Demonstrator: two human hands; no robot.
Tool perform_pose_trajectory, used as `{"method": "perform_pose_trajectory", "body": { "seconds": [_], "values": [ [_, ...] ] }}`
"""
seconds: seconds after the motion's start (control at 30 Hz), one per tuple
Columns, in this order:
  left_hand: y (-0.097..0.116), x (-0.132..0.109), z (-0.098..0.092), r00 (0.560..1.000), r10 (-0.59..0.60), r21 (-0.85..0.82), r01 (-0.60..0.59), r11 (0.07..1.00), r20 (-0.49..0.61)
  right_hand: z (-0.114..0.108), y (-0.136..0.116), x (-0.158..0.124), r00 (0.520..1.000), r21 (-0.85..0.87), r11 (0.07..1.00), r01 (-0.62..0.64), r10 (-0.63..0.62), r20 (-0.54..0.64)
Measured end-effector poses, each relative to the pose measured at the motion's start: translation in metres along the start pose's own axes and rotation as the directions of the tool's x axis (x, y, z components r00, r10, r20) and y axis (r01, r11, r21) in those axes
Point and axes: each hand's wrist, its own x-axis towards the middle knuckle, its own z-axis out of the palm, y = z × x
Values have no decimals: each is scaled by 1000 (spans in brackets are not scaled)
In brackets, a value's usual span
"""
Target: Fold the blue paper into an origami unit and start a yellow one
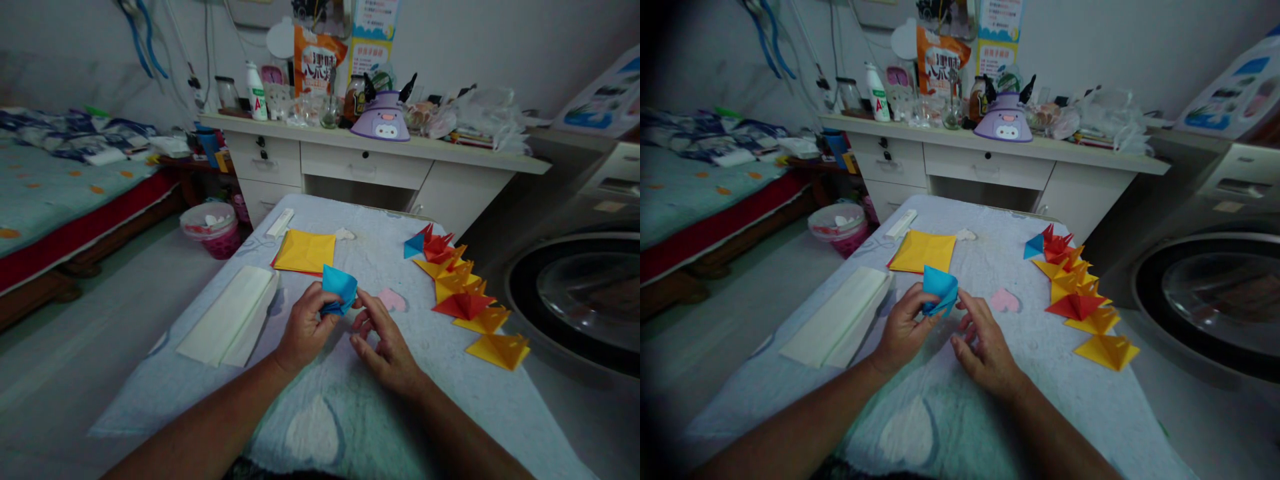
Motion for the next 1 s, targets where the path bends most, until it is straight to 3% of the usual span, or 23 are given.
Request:
{"method": "perform_pose_trajectory", "body": {
  "seconds": [0.23,0.57,0.67,0.87,1.0],
  "values": [
    [4,0,-2,997,74,29,-73,997,-8,0,1,-1,1000,-23,999,23,-23,2],
    [3,-2,-2,1000,14,20,-14,1000,7,-2,-4,2,1000,43,999,9,-9,4],
    [1,-3,-1,1000,-22,-7,22,1000,5,-3,-4,2,1000,48,999,14,-15,3],
    [-1,-5,1,979,-204,-102,204,974,3,-3,-5,-1,1000,48,999,18,-17,-16],
    [0,-5,0,973,-228,-138,229,964,23,-3,-6,-2,997,81,996,-25,30,-72]
  ]
}}
